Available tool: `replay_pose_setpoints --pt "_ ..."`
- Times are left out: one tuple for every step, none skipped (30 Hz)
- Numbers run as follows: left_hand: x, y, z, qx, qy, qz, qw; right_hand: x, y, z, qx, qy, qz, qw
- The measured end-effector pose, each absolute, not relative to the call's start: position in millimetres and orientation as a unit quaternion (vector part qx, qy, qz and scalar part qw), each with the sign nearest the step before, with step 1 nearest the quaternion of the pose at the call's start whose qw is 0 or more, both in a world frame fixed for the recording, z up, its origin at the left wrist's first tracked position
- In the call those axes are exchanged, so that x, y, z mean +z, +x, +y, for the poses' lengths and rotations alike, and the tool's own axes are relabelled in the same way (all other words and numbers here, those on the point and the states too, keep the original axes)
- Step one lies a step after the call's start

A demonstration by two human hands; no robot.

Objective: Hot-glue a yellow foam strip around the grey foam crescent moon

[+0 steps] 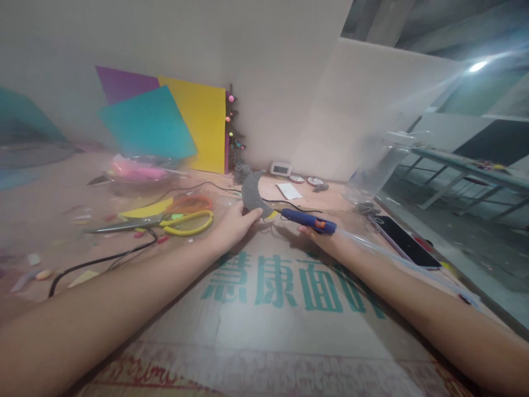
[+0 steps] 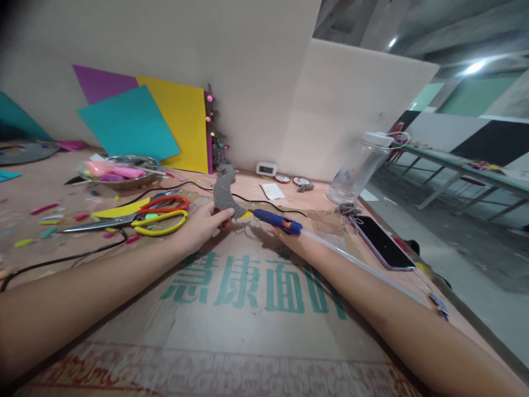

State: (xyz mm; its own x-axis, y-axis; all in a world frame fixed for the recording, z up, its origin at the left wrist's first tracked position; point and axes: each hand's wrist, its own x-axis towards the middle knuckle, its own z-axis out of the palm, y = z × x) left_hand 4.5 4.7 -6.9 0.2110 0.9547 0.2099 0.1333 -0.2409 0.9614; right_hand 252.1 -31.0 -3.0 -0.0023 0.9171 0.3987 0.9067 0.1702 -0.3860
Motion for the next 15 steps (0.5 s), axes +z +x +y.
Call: replay_pose_setpoints --pt "-7.4 4.4 5.1 0.46 0.641 0.426 0.443 -2.0 251.9 -31.7 0.005 -0.639 -0.708 0.299" --pt "-7.9 4.3 5.5 0.459 0.644 0.425 0.44 -0.7 251.7 -32.4 0.0 -0.635 -0.709 0.308" --pt "-8.2 4.2 5.7 0.458 0.648 0.424 0.437 0.8 251.6 -33.0 -0.004 -0.633 -0.706 0.318" --pt "-8.1 4.1 5.7 0.455 0.652 0.423 0.434 2.5 251.9 -33.5 -0.002 -0.633 -0.7 0.329" --pt "-7.6 4.1 5.4 0.452 0.656 0.422 0.432 4.3 252.4 -33.7 0.005 -0.633 -0.696 0.339" --pt "-6.8 4.0 4.8 0.449 0.662 0.419 0.43 6.2 253.3 -33.6 0.017 -0.633 -0.692 0.347" --pt "-5.6 4.0 3.9 0.445 0.668 0.416 0.428 8.0 254.5 -33.1 0.032 -0.633 -0.687 0.355" --pt "-4.2 4.0 2.8 0.442 0.674 0.411 0.426 9.7 255.8 -32.4 0.049 -0.63 -0.683 0.366" --pt "-2.9 4.0 1.7 0.44 0.679 0.407 0.425 11.3 257.0 -31.6 0.068 -0.624 -0.681 0.377" --pt "-1.7 3.9 0.7 0.439 0.683 0.403 0.424 13.0 258.0 -30.6 0.081 -0.617 -0.679 0.39" --pt "-0.7 3.8 -0.2 0.437 0.685 0.4 0.423 14.6 258.6 -29.7 0.088 -0.609 -0.677 0.404" --pt "-0.1 3.6 -0.7 0.437 0.687 0.399 0.422 16.2 258.9 -29.0 0.089 -0.602 -0.674 0.418" --pt "0.1 3.5 -1.0 0.436 0.688 0.401 0.421 17.7 258.8 -28.4 0.085 -0.598 -0.672 0.428" --pt "0.0 3.3 -0.9 0.435 0.688 0.404 0.418 19.0 258.5 -27.9 0.076 -0.599 -0.667 0.436" --pt "-0.3 3.2 -0.6 0.434 0.688 0.406 0.416 20.1 258.3 -27.6 0.067 -0.609 -0.657 0.44"
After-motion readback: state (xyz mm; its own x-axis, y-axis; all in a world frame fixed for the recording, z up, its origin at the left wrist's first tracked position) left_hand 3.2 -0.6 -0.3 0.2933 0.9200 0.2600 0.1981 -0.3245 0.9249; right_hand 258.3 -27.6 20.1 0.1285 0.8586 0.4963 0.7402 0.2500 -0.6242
